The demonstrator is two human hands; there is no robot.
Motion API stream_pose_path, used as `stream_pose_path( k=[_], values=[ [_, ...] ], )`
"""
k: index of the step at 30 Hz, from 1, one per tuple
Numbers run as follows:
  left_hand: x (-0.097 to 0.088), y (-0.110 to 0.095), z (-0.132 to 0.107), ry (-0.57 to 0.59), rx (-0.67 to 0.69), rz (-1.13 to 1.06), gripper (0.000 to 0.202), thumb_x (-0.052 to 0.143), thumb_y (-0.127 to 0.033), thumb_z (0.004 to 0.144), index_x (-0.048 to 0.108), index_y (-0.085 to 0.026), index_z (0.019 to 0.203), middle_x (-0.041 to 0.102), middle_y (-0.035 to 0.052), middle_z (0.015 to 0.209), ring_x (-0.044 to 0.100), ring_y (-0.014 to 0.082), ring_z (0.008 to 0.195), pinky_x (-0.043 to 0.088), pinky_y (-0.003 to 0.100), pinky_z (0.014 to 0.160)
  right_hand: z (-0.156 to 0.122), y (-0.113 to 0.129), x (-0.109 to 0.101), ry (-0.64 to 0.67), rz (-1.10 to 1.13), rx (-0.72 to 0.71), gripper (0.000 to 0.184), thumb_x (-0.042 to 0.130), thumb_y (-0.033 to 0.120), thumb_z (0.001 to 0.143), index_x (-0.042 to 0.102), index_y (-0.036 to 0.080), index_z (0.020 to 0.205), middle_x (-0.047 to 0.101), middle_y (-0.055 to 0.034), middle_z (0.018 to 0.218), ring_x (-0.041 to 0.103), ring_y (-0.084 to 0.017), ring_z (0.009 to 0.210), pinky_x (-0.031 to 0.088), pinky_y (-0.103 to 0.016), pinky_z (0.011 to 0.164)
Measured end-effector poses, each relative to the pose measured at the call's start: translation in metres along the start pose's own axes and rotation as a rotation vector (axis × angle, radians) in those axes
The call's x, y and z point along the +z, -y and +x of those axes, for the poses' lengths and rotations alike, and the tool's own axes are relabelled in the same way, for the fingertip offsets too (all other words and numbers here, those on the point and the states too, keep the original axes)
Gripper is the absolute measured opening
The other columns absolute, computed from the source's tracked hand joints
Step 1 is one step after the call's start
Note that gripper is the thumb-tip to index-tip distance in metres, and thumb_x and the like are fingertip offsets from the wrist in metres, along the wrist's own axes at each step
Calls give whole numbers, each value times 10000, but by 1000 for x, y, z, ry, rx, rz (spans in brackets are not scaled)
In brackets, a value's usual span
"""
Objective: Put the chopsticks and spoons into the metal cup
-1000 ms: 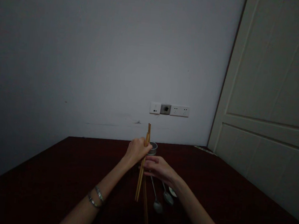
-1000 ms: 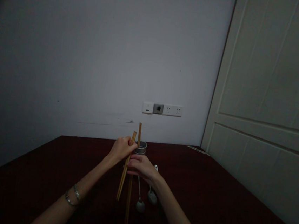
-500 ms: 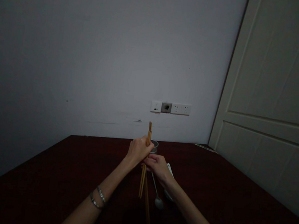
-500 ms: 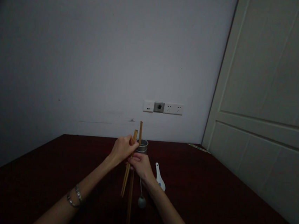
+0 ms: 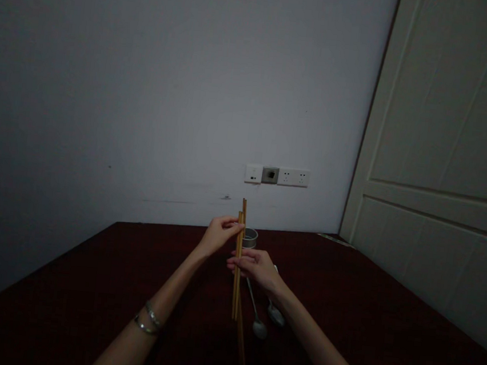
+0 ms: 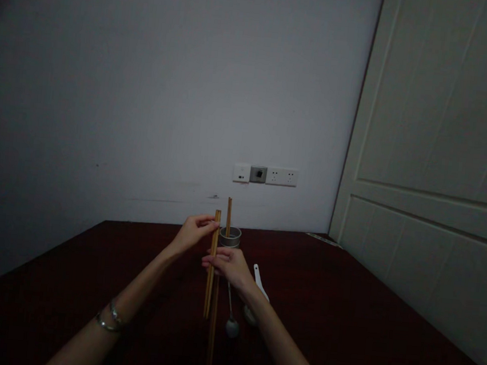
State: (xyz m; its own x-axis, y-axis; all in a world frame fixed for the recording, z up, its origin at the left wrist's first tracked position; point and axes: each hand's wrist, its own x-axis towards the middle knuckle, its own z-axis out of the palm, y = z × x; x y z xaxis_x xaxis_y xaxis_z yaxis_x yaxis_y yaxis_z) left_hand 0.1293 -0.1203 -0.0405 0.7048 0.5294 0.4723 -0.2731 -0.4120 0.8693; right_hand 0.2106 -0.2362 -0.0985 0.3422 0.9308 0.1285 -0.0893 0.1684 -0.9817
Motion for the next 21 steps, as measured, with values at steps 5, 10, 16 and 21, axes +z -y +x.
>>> stream_pose_path(
  k=[5,10,16,21],
  values=[
    [1,-5,-3,82,-111,-190,267,668,-295,647,642,-79,802,674,74,703,613,142,605,473,254,615,-1,0,0,9,-66,6,458,714,415,590,624,129,935,688,-123,904,654,-215,820,486,-344,751],
    [-1,-8,-6,101,-165,-215,256,684,-276,639,647,-78,797,679,89,731,622,146,614,468,239,580,-1,-1,0,19,-26,17,467,723,403,584,618,116,938,685,-131,914,656,-210,813,481,-356,781],
    [-1,-14,-8,100,-157,-180,245,678,-276,648,640,-78,787,679,95,739,628,148,626,468,235,570,-1,1,3,8,18,3,452,754,386,539,629,117,880,696,-112,851,662,-200,765,479,-372,810],
    [-1,-16,-9,74,-134,-197,245,676,-282,647,634,-80,781,681,93,738,630,152,631,476,244,577,-5,7,7,-3,2,-48,445,751,399,538,638,119,865,696,-104,810,662,-207,759,483,-373,807]
  ],
)
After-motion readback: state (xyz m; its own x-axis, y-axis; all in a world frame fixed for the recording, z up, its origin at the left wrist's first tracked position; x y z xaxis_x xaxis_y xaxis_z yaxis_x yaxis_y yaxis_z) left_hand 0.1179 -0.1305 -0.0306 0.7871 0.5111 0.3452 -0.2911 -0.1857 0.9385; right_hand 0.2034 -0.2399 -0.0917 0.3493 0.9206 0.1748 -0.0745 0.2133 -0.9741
